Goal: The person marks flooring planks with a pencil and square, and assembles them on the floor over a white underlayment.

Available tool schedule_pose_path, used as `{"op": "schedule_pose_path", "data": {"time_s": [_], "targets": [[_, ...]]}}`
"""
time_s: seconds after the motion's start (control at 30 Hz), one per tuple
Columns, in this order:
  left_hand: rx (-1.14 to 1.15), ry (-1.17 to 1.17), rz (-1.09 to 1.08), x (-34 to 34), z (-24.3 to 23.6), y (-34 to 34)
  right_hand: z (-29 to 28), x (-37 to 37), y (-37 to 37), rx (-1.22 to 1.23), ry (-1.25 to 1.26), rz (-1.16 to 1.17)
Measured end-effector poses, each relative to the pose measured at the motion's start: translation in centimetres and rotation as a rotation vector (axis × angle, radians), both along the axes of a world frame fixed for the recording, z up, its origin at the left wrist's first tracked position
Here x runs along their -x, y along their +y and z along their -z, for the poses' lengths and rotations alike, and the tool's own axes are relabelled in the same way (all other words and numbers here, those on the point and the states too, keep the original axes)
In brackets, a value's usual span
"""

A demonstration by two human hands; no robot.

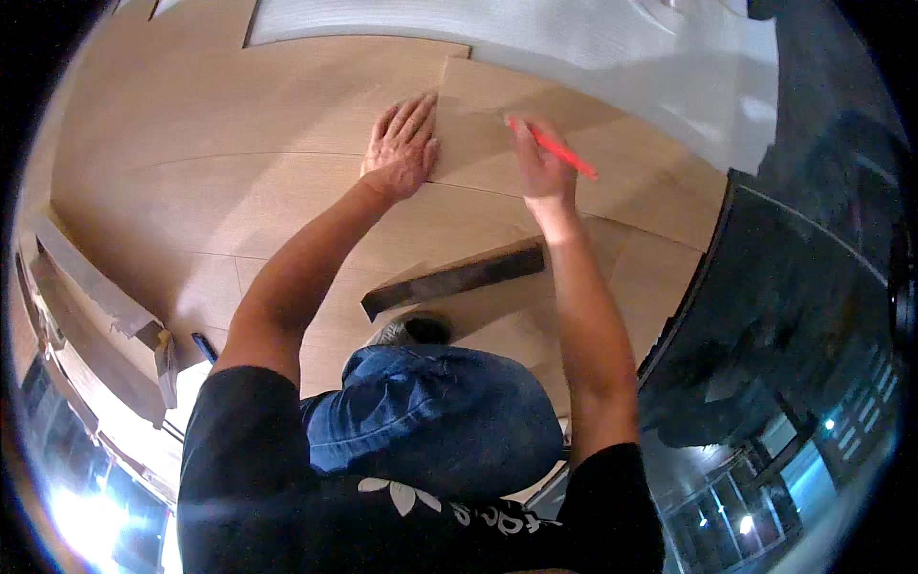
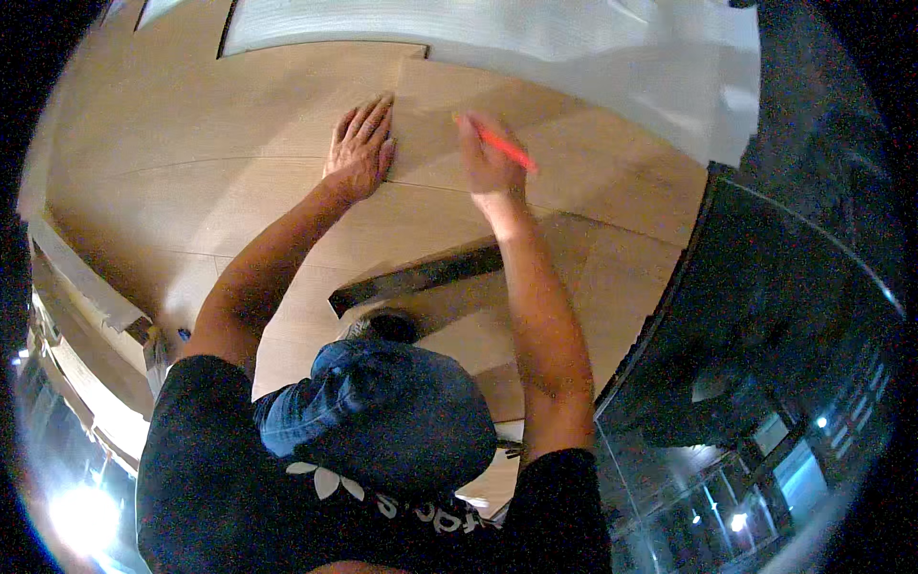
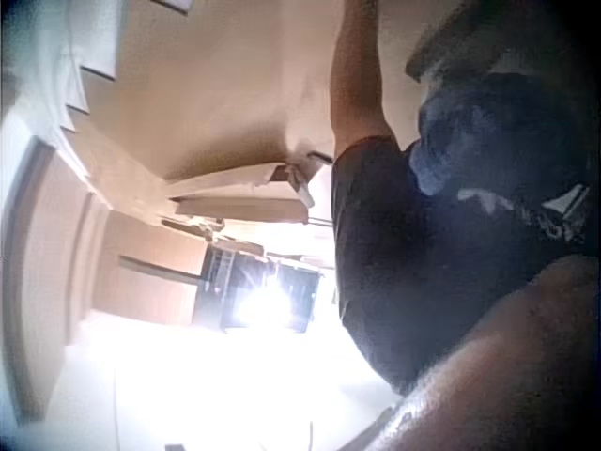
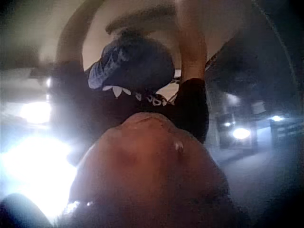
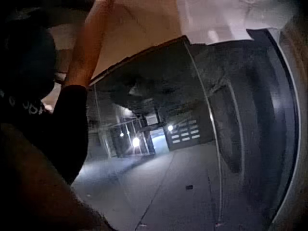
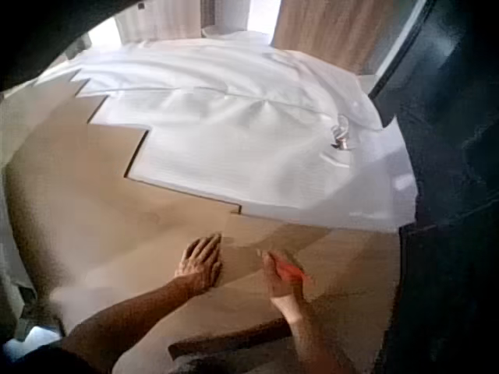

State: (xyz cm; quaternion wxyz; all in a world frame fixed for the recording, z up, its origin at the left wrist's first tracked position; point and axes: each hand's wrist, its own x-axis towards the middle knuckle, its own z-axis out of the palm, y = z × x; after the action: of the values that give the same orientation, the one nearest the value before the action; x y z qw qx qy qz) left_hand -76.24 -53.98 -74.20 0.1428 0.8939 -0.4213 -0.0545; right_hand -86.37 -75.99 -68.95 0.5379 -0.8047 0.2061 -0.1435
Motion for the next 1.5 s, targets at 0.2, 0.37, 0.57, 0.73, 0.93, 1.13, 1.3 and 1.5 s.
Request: {"op": "schedule_pose_path", "data": {"time_s": [0.2,0.37,0.57,0.73,0.93,1.13,1.3,1.5], "targets": [[-0.065,0.063,-0.006,-0.7,0.3,0.0,7.0,-12.0,-3.3,-0.061,-0.132,-0.177],[-0.055,0.103,-0.027,-1.2,-0.5,0.4,7.2,-13.9,-3.7,-0.065,-0.023,-0.221],[-0.08,0.121,-0.027,-1.3,-0.5,0.2,7.9,-13.7,-4.1,-0.108,-0.022,-0.254],[-0.072,0.111,-0.023,-1.4,-0.4,-0.1,8.5,-13.7,-4.5,-0.069,-0.085,-0.275],[-0.09,0.108,-0.025,-1.4,-0.4,0.0,6.8,-13.5,-4.2,0.004,-0.015,-0.284],[-0.08,0.105,-0.022,-1.5,-0.3,-0.1,7.8,-13.6,-4.4,-0.063,-0.028,-0.267],[-0.073,0.102,-0.029,-1.3,0.2,0.0,7.1,-13.6,-4.4,-0.039,-0.053,-0.286],[-0.079,0.131,-0.022,-1.4,0.1,0.2,7.2,-13.6,-4.1,-0.004,-0.132,-0.293]]}}
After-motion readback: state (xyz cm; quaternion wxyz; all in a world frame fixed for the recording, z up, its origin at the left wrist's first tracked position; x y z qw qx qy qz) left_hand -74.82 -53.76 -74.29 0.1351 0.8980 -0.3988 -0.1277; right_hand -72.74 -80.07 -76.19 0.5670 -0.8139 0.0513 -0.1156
